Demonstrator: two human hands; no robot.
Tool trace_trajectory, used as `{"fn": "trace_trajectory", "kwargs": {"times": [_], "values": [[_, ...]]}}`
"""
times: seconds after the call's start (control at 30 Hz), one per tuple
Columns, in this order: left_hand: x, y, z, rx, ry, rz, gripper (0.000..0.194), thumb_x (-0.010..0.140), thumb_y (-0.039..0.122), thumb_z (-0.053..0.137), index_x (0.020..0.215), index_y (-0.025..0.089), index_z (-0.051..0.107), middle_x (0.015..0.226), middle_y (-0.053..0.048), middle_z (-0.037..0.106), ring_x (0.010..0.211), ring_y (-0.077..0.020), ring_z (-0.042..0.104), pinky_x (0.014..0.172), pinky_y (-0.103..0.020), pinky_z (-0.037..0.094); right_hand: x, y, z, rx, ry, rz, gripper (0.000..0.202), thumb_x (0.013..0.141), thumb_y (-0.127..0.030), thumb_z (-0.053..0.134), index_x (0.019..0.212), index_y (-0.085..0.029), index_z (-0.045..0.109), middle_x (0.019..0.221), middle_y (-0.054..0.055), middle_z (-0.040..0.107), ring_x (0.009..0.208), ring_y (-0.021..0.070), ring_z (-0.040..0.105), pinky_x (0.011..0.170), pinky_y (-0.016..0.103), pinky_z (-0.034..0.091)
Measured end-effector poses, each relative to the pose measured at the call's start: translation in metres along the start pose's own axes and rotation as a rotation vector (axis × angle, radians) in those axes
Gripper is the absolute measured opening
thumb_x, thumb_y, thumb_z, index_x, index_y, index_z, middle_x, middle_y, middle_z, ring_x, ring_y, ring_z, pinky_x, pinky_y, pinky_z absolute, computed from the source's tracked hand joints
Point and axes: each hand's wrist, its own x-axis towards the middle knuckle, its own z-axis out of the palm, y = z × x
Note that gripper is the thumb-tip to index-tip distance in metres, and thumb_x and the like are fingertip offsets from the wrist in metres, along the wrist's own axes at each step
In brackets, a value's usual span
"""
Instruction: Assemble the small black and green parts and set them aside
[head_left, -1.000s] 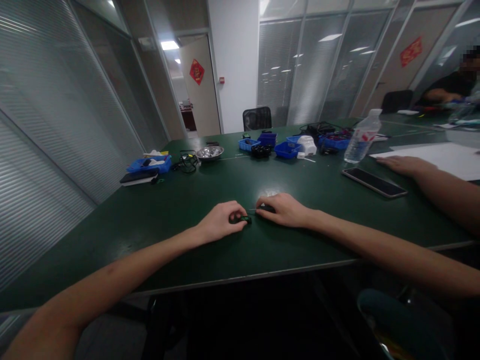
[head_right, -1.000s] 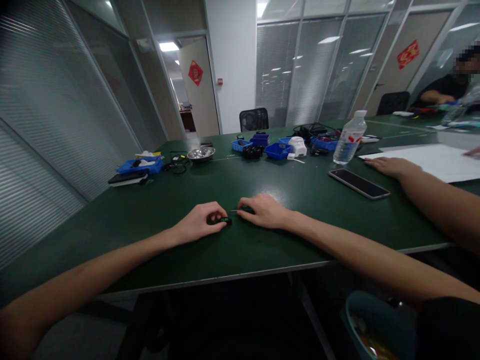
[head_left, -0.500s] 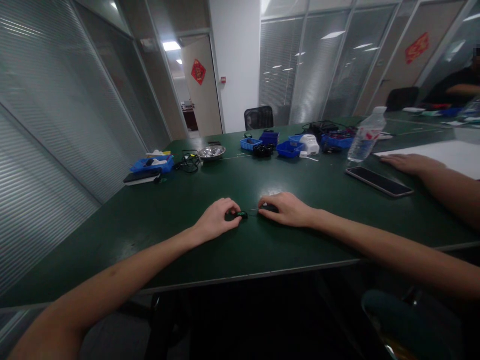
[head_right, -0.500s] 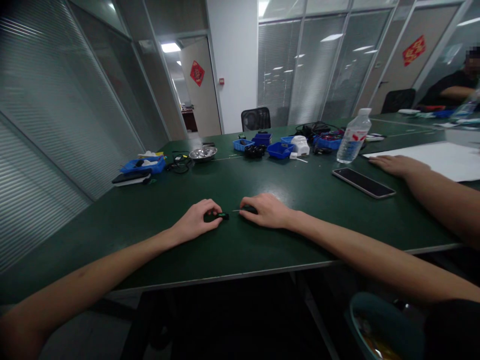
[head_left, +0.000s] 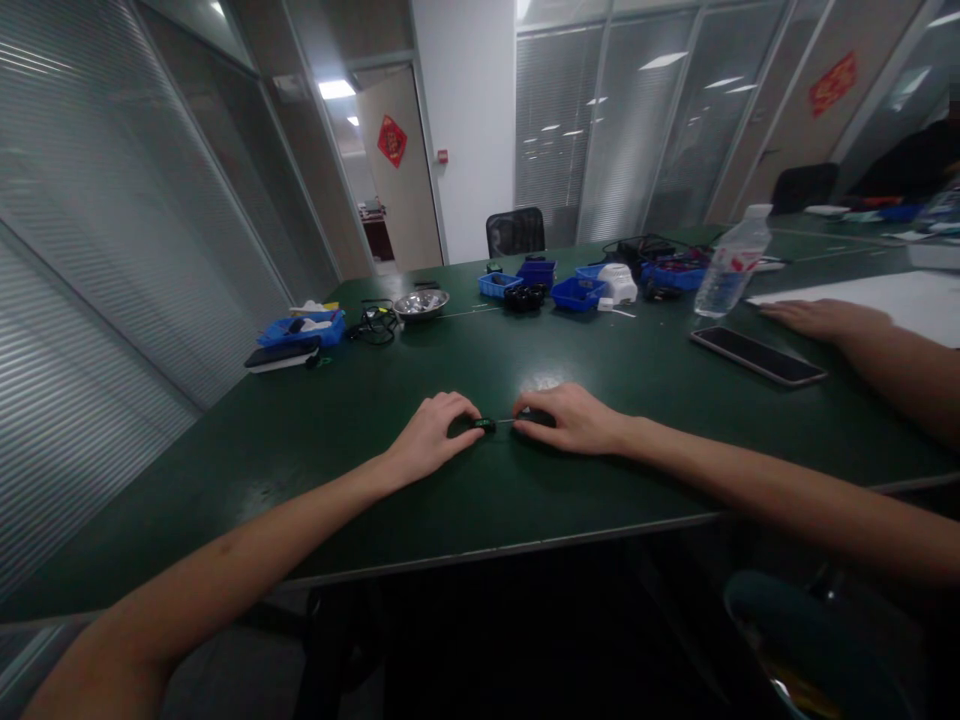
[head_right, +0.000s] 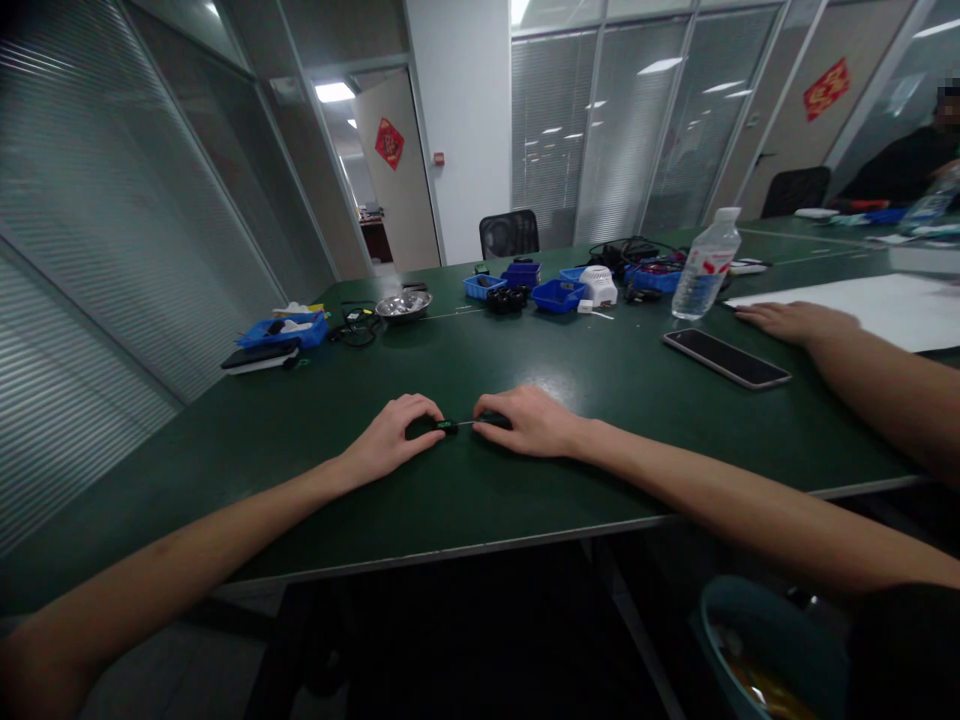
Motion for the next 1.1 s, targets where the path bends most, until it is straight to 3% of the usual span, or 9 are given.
{"fn": "trace_trajectory", "kwargs": {"times": [0.43, 1.1], "values": [[0.0, 0.0036, 0.0007, 0.011, 0.008, 0.007, 0.016, 0.101, 0.032, 0.069, 0.112, 0.02, 0.071, 0.119, -0.007, 0.072, 0.114, -0.0268, 0.064, 0.101, -0.043, 0.046, 0.0007, -0.0004, 0.0003, -0.009, -0.01, -0.01, 0.036, 0.11, -0.049, 0.053, 0.123, -0.021, 0.072, 0.093, 0.006, 0.077, 0.075, 0.0202, 0.068, 0.069, 0.031, 0.041], [0.0006, 0.0, 0.0009, -0.013, -0.02, 0.04, 0.019, 0.105, 0.036, 0.067, 0.116, 0.021, 0.072, 0.121, -0.008, 0.072, 0.115, -0.0272, 0.064, 0.103, -0.044, 0.047, 0.0004, -0.0001, -0.0008, 0.009, -0.027, -0.019, 0.037, 0.111, -0.049, 0.052, 0.125, -0.021, 0.071, 0.096, 0.007, 0.077, 0.077, 0.0202, 0.068, 0.07, 0.032, 0.041]]}}
